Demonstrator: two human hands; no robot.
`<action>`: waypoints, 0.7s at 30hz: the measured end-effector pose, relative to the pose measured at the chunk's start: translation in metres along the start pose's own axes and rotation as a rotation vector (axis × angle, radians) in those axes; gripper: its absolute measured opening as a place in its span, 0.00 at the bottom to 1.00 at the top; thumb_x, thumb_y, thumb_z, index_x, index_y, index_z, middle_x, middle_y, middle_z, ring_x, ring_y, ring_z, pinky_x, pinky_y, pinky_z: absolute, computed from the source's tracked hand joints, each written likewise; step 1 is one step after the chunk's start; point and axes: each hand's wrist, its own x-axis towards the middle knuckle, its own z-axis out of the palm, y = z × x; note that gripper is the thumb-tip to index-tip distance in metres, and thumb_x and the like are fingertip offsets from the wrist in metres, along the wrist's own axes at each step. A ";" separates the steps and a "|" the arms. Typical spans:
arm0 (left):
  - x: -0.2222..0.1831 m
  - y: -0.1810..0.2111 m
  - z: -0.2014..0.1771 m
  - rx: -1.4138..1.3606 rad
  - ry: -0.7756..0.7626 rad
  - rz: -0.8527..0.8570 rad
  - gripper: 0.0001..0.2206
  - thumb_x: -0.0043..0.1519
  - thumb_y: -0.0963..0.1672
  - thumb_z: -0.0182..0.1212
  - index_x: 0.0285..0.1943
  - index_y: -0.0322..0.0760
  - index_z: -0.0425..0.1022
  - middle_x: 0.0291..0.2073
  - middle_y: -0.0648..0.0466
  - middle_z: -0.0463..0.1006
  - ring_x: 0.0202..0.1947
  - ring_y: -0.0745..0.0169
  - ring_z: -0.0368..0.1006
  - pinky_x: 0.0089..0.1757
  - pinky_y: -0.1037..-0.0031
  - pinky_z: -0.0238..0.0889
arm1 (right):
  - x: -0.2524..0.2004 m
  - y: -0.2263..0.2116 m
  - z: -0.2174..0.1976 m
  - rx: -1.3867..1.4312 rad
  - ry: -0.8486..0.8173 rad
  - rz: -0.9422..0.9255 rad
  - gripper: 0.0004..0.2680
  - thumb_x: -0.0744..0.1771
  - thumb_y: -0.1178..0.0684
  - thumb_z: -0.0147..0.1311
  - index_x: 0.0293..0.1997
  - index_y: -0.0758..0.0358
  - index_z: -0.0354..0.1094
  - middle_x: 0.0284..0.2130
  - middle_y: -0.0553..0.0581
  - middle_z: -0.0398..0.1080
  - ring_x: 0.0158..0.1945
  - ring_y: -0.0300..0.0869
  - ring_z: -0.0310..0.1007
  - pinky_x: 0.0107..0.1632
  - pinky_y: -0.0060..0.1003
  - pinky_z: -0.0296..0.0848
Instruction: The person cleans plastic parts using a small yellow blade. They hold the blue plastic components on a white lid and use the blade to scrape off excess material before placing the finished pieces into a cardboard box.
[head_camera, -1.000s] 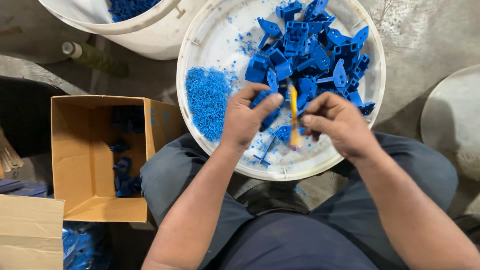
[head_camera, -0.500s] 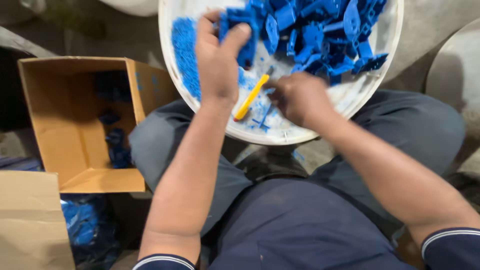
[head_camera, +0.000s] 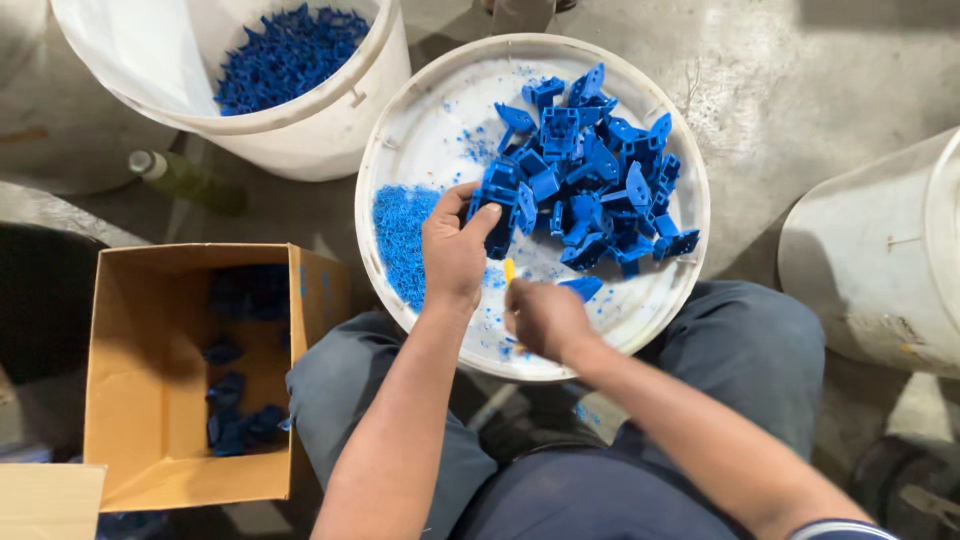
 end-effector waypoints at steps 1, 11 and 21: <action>0.001 0.001 0.001 0.004 -0.009 0.008 0.13 0.61 0.35 0.61 0.54 0.28 0.76 0.38 0.55 0.80 0.37 0.71 0.73 0.42 0.79 0.68 | 0.000 0.009 -0.016 0.094 -0.031 -0.005 0.07 0.60 0.55 0.58 0.38 0.61 0.72 0.29 0.62 0.77 0.35 0.55 0.79 0.38 0.48 0.74; -0.012 0.010 0.004 -0.083 0.023 -0.040 0.14 0.66 0.38 0.60 0.60 0.31 0.77 0.35 0.53 0.79 0.28 0.70 0.70 0.30 0.77 0.63 | 0.001 0.057 -0.111 0.530 0.007 0.159 0.11 0.70 0.51 0.54 0.56 0.65 0.67 0.23 0.52 0.65 0.26 0.32 0.61 0.30 0.30 0.62; -0.017 -0.007 0.012 0.227 -0.167 -0.093 0.15 0.63 0.36 0.59 0.60 0.31 0.77 0.40 0.58 0.78 0.39 0.77 0.68 0.42 0.82 0.63 | 0.004 0.051 -0.114 0.863 0.038 0.021 0.13 0.71 0.53 0.45 0.62 0.64 0.65 0.30 0.47 0.71 0.29 0.29 0.66 0.31 0.26 0.67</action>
